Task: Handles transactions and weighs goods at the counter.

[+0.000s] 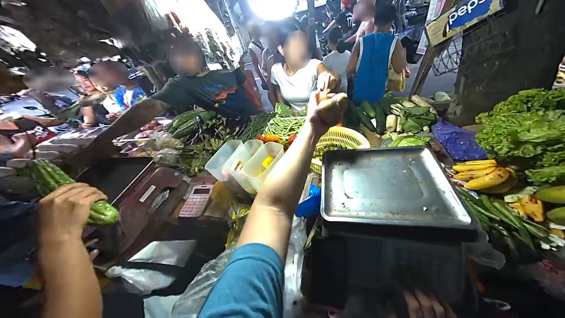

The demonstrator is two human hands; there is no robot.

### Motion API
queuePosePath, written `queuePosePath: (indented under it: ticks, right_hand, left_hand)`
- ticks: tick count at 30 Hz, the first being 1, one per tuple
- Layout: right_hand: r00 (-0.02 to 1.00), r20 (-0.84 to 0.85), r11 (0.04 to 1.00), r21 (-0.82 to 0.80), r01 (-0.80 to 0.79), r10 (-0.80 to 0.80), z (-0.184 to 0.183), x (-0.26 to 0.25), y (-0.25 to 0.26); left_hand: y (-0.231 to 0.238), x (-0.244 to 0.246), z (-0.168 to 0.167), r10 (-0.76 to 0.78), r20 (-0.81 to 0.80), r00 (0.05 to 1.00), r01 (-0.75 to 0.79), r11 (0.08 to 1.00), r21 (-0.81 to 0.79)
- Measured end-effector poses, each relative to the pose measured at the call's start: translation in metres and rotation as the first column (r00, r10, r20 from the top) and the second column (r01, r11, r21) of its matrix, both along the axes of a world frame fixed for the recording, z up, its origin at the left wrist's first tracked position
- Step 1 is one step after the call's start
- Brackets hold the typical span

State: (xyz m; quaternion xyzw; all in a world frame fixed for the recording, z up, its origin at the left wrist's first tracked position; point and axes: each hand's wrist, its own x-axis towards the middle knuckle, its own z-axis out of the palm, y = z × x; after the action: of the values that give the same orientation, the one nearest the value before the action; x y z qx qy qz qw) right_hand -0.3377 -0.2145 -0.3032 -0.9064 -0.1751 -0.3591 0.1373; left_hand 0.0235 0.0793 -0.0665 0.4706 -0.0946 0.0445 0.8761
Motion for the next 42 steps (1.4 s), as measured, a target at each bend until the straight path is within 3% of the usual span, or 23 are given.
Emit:
queuePosePath:
  ticks: [3, 6, 8, 10, 11, 13, 15, 21, 24, 27, 31, 33, 35, 37, 40, 42]
  right_hand:
    - [1.000, 0.005, 1.000, -0.001, 0.023, -0.023, -0.007, 0.000, 0.000]
    - [0.996, 0.076, 0.998, 0.045, 0.042, -0.045, -0.011, 0.004, 0.005]
    - [0.997, 0.065, 0.996, 0.088, 0.034, -0.040, -0.003, 0.004, 0.011]
    - [0.999, 0.029, 0.991, 0.132, 0.027, -0.031, 0.008, 0.001, 0.017]
    - [0.999, 0.014, 0.987, 0.158, 0.027, -0.030, 0.015, 0.000, 0.020]
    - [0.999, -0.014, 0.972, 0.232, 0.045, -0.042, 0.024, -0.007, 0.025]
    - [0.995, -0.070, 0.953, 0.289, 0.090, -0.073, 0.027, -0.010, 0.024]
    - [0.985, -0.145, 0.972, 0.201, 0.121, -0.093, 0.020, -0.013, 0.007]
    - [0.978, -0.172, 0.982, 0.133, 0.137, -0.114, 0.017, -0.009, 0.004]
    - [0.958, -0.243, 0.986, 0.029, 0.166, -0.155, 0.027, -0.007, 0.003]
    - [0.948, -0.268, 0.981, 0.032, 0.190, -0.174, 0.033, -0.019, -0.006]
    - [0.934, -0.295, 0.978, -0.007, 0.206, -0.199, 0.035, -0.021, -0.007]
    - [0.933, -0.309, 0.981, -0.008, 0.192, -0.185, 0.048, -0.020, -0.002]
    - [0.929, -0.328, 0.983, 0.005, 0.185, -0.173, 0.065, -0.014, 0.009]
    - [0.857, -0.475, 0.974, 0.000, 0.227, -0.200, 0.086, -0.010, 0.029]
    - [0.809, -0.576, 0.970, 0.109, 0.215, -0.115, 0.093, -0.016, 0.039]
  left_hand:
    - [-0.016, -0.051, 0.009, -0.119, -0.107, 0.987, 0.141, 0.965, 0.223]
    - [-0.039, -0.094, 0.001, -0.177, -0.152, 0.972, 0.230, 0.840, 0.491]
    - [-0.056, -0.120, -0.006, -0.164, -0.036, 0.986, 0.137, 0.660, 0.738]
    - [-0.068, -0.134, -0.019, -0.212, 0.161, 0.964, -0.062, 0.410, 0.910]
    - [-0.073, -0.138, -0.023, -0.251, 0.246, 0.936, -0.170, 0.291, 0.942]
    - [-0.078, -0.142, -0.029, -0.301, 0.344, 0.889, -0.303, 0.174, 0.937]
    - [-0.076, -0.147, -0.032, -0.286, 0.372, 0.883, -0.333, 0.178, 0.926]
    - [-0.052, -0.197, -0.033, 0.101, 0.512, 0.853, -0.502, 0.422, 0.755]
    - [-0.025, -0.232, -0.051, 0.195, 0.530, 0.826, -0.538, 0.557, 0.633]
    - [0.012, -0.286, -0.071, 0.207, 0.440, 0.874, -0.438, 0.728, 0.527]
    - [0.058, -0.363, -0.121, 0.215, 0.306, 0.927, -0.349, 0.794, 0.498]
    - [0.064, -0.392, -0.145, 0.283, 0.147, 0.948, -0.319, 0.838, 0.443]
    - [0.062, -0.411, -0.163, 0.278, -0.019, 0.960, -0.237, 0.851, 0.469]
    - [0.057, -0.419, -0.178, 0.217, -0.084, 0.973, -0.134, 0.818, 0.560]
    - [0.041, -0.418, -0.192, 0.162, 0.002, 0.987, -0.110, 0.662, 0.741]
    - [0.030, -0.414, -0.196, 0.147, 0.081, 0.986, -0.151, 0.561, 0.814]
